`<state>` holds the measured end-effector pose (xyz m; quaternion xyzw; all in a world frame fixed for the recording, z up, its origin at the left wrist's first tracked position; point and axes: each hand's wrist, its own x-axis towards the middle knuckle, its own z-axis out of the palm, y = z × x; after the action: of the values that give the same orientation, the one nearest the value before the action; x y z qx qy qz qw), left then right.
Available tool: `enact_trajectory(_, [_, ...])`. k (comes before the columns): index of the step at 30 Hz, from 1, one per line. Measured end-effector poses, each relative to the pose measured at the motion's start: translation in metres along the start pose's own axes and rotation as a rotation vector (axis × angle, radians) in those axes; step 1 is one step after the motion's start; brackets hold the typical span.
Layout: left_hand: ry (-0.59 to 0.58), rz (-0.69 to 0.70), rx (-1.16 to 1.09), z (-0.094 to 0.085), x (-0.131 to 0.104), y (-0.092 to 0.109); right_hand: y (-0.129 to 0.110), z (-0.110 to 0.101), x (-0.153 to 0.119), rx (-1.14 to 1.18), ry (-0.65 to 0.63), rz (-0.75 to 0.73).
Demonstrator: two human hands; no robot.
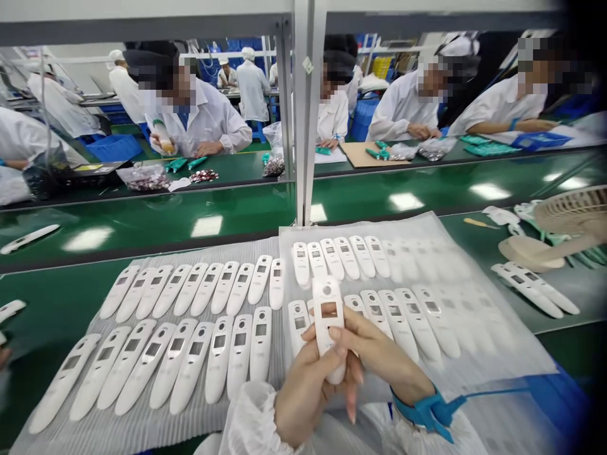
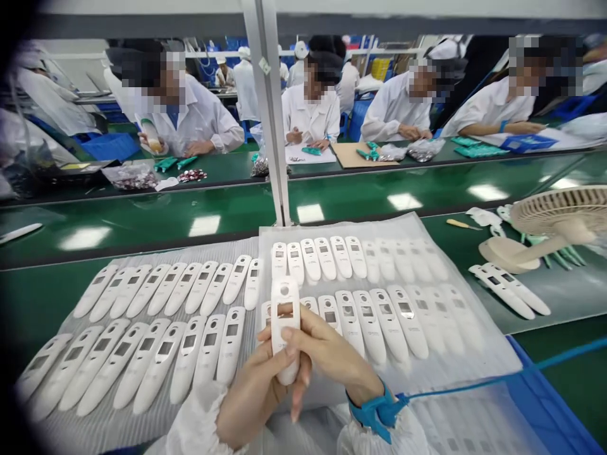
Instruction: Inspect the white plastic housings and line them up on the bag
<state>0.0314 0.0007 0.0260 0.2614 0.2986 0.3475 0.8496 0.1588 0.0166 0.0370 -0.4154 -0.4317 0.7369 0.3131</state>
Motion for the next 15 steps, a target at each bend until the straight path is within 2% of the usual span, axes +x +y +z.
enact_trajectory(2, [0.036, 0.015, 0.003, -0.004, 0.003, -0.006, -0.003, -0.01, -0.003, -0.014, -0.018, -0.023])
enact_trajectory(4, [0.074, 0.057, 0.068, -0.011, 0.005, -0.009, -0.009, -0.032, -0.001, -0.086, 0.076, -0.114])
enact_trajectory(6, [0.06, 0.054, 0.145, -0.018, 0.006, -0.01, -0.017, -0.069, 0.004, -0.229, 0.296, -0.181])
enact_trajectory(7, [0.04, 0.036, 0.169, -0.021, 0.005, -0.009, -0.021, -0.093, 0.008, -0.305, 0.448, -0.172])
enact_trajectory(9, [-0.008, -0.003, 0.177, -0.024, 0.003, -0.006, -0.026, -0.142, 0.017, -0.534, 0.797, -0.065])
enact_trajectory(10, [-0.024, -0.015, 0.168, -0.024, 0.002, -0.004, -0.028, -0.166, 0.022, -0.586, 0.877, -0.045])
enact_trajectory(12, [-0.031, -0.021, 0.138, -0.023, 0.0, -0.001, -0.026, -0.204, 0.032, -0.661, 0.956, -0.013])
enact_trajectory(15, [-0.005, -0.019, 0.108, -0.021, -0.001, 0.002, -0.017, -0.235, 0.045, -0.756, 0.97, 0.017])
